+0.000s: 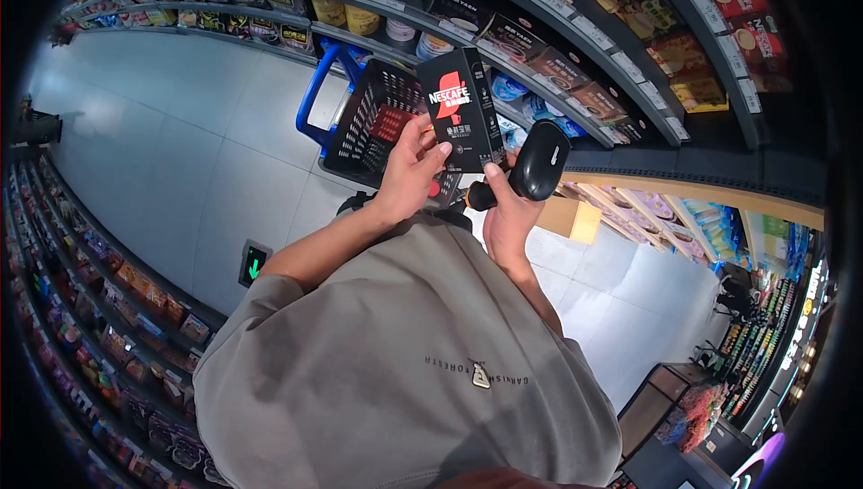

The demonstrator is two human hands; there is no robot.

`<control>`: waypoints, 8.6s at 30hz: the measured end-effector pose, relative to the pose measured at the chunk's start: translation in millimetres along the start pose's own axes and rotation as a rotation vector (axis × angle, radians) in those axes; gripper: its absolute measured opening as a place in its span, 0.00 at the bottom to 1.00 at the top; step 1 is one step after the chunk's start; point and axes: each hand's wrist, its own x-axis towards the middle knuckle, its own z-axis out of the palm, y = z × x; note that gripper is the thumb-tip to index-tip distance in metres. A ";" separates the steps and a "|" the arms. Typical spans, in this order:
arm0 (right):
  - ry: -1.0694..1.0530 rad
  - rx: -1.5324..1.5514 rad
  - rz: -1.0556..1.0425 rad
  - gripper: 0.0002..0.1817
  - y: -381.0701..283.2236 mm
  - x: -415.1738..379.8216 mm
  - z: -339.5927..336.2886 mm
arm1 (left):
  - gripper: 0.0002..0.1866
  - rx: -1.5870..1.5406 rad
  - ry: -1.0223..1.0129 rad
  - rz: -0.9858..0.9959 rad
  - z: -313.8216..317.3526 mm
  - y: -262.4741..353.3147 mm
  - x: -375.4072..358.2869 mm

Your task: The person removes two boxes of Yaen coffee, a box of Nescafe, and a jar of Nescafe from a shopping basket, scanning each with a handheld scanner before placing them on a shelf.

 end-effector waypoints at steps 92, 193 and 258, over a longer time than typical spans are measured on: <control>-0.486 -0.597 0.304 0.24 -22.0 -34.6 -25.1 | 0.25 -0.218 -0.052 0.098 -18.3 -11.1 -5.5; 0.196 0.069 0.055 0.21 17.3 -4.0 -43.2 | 0.19 1.420 0.526 -0.168 -316.3 -2.9 132.3; -0.177 -0.377 0.023 0.16 -27.1 130.8 -93.8 | 0.37 0.267 -0.100 0.269 70.1 25.9 117.5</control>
